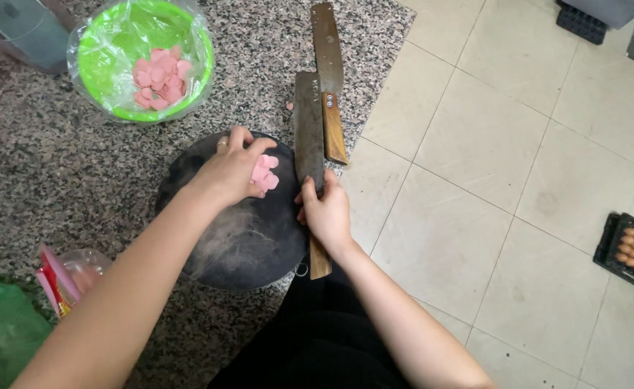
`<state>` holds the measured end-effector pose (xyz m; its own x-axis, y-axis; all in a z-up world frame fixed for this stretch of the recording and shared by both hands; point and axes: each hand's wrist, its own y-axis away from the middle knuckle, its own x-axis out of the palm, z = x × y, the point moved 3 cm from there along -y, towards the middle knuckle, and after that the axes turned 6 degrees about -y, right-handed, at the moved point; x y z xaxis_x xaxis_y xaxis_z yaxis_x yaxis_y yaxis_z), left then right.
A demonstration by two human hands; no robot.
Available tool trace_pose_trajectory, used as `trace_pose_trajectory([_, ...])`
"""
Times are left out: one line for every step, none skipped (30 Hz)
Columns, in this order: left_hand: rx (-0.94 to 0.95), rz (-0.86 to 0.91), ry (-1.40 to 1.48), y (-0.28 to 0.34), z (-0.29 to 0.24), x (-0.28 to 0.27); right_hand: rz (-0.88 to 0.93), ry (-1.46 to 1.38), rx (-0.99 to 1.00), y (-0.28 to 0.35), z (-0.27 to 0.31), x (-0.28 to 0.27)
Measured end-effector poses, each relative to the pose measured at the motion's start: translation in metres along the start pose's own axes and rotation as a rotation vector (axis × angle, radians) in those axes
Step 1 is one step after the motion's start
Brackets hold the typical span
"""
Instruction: Slice small pink sausages on a wooden cutting board using a kitchen knife.
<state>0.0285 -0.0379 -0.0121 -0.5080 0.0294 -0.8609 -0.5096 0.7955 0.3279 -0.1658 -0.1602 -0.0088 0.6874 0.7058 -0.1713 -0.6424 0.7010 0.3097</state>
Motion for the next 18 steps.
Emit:
trace_pose_trajectory([0.003, 0.001, 0.000, -0.003, 0.000, 0.001, -0.004, 0.000, 0.000, -0.001, -0.002, 0.000])
trace_pose_trajectory([0.025, 0.026, 0.010, -0.006, -0.001, 0.002, -0.005, -0.011, -0.001, -0.001, -0.003, 0.001])
trace_pose_trajectory([0.045, 0.050, 0.022, -0.008, -0.001, 0.004, -0.005, -0.021, -0.002, -0.001, -0.005, 0.002])
trace_pose_trajectory([0.046, 0.052, 0.021, -0.009, -0.004, 0.004, -0.006, -0.022, -0.001, -0.001, -0.006, 0.001])
trace_pose_trajectory([0.041, 0.065, 0.003, -0.010, -0.006, 0.005, -0.007, -0.020, -0.001, -0.002, -0.006, 0.001])
trace_pose_trajectory([0.036, 0.079, -0.015, -0.012, -0.008, 0.006, -0.009, -0.019, -0.001, -0.002, -0.006, 0.001])
trace_pose_trajectory([0.035, 0.079, -0.015, -0.013, -0.006, 0.011, -0.009, -0.019, 0.000, -0.001, -0.004, 0.001])
trace_pose_trajectory([0.060, 0.073, -0.024, -0.015, -0.004, 0.016, -0.012, -0.015, 0.000, 0.000, -0.003, 0.001])
trace_pose_trajectory([0.086, 0.065, -0.032, -0.016, -0.002, 0.021, -0.015, -0.010, -0.001, 0.000, -0.002, 0.001])
trace_pose_trajectory([0.086, 0.065, -0.032, -0.017, 0.000, 0.024, -0.015, -0.010, -0.002, 0.000, -0.002, 0.001])
trace_pose_trajectory([0.121, 0.036, -0.041, -0.017, 0.001, 0.026, -0.016, -0.006, -0.004, 0.000, -0.002, 0.001])
trace_pose_trajectory([0.155, 0.007, -0.051, -0.017, 0.003, 0.028, -0.017, -0.002, -0.007, 0.000, -0.002, 0.001])
trace_pose_trajectory([0.154, 0.007, -0.050, -0.013, -0.001, 0.026, -0.016, -0.002, -0.007, 0.000, -0.003, 0.000])
trace_pose_trajectory([0.143, 0.005, -0.043, -0.009, -0.004, 0.024, -0.016, 0.017, -0.013, 0.000, -0.003, 0.000])
trace_pose_trajectory([0.133, 0.002, -0.037, -0.005, -0.008, 0.022, -0.016, 0.035, -0.018, -0.001, -0.004, -0.001])
trace_pose_trajectory([0.133, 0.001, -0.037, -0.010, -0.003, 0.035, -0.016, 0.036, -0.019, -0.001, -0.004, -0.001])
trace_pose_trajectory([0.121, 0.015, -0.022, -0.015, 0.003, 0.047, -0.017, 0.026, -0.015, -0.001, -0.004, -0.001])
trace_pose_trajectory([0.108, 0.029, -0.008, -0.020, 0.009, 0.059, -0.018, 0.016, -0.012, -0.001, -0.004, 0.000])
